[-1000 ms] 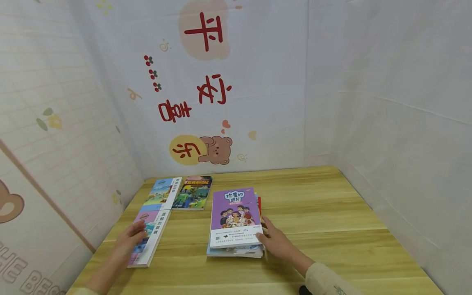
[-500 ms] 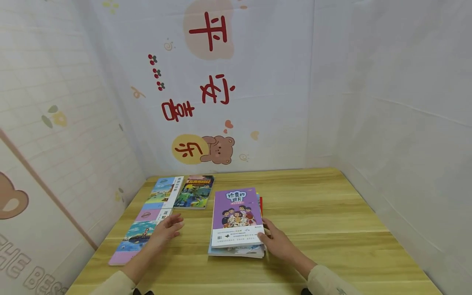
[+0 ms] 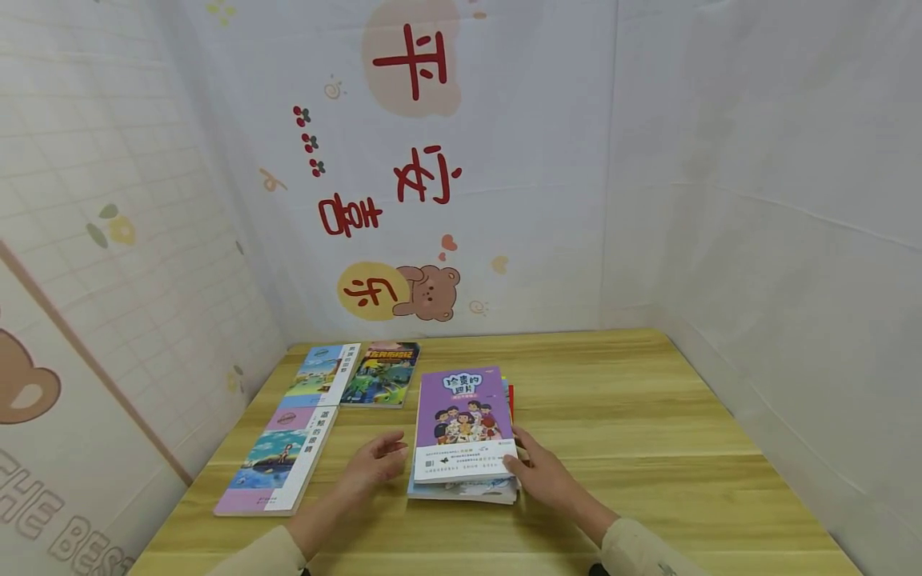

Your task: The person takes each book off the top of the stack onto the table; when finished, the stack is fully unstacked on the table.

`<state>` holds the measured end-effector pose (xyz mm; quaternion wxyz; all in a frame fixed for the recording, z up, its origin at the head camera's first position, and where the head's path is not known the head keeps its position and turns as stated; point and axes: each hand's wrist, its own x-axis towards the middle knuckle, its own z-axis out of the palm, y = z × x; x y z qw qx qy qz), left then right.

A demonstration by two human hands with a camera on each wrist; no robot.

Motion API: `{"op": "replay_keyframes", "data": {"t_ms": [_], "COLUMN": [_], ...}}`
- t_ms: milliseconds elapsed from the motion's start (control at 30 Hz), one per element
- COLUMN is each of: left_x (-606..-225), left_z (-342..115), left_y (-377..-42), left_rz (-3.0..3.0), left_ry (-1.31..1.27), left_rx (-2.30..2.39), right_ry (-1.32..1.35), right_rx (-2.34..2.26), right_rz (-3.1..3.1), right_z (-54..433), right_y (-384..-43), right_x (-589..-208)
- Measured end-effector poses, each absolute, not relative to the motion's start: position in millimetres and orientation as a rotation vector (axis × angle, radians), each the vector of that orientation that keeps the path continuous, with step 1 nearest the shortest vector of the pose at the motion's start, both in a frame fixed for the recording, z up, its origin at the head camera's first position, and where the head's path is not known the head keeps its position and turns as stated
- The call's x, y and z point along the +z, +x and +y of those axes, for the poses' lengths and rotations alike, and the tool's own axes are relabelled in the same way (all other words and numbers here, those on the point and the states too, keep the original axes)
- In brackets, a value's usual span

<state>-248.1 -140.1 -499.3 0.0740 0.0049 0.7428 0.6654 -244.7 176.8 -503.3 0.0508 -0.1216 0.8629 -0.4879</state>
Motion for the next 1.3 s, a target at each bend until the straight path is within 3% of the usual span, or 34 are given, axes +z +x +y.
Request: {"op": "replay_keyframes", "data": {"t_ms": [1300], "left_x": [-504.5], "left_z": [-139.3], "left_y": [-250.4], "left_rz": [2.08], "left_ry": [0.033], "left_rx": [2.054], "right_ry": [-0.504], "right_rx": [-1.426], "right_rz": [2.613], "right_z": [179.0], "right_y": [-245.2], "right_x": [-501.6]}}
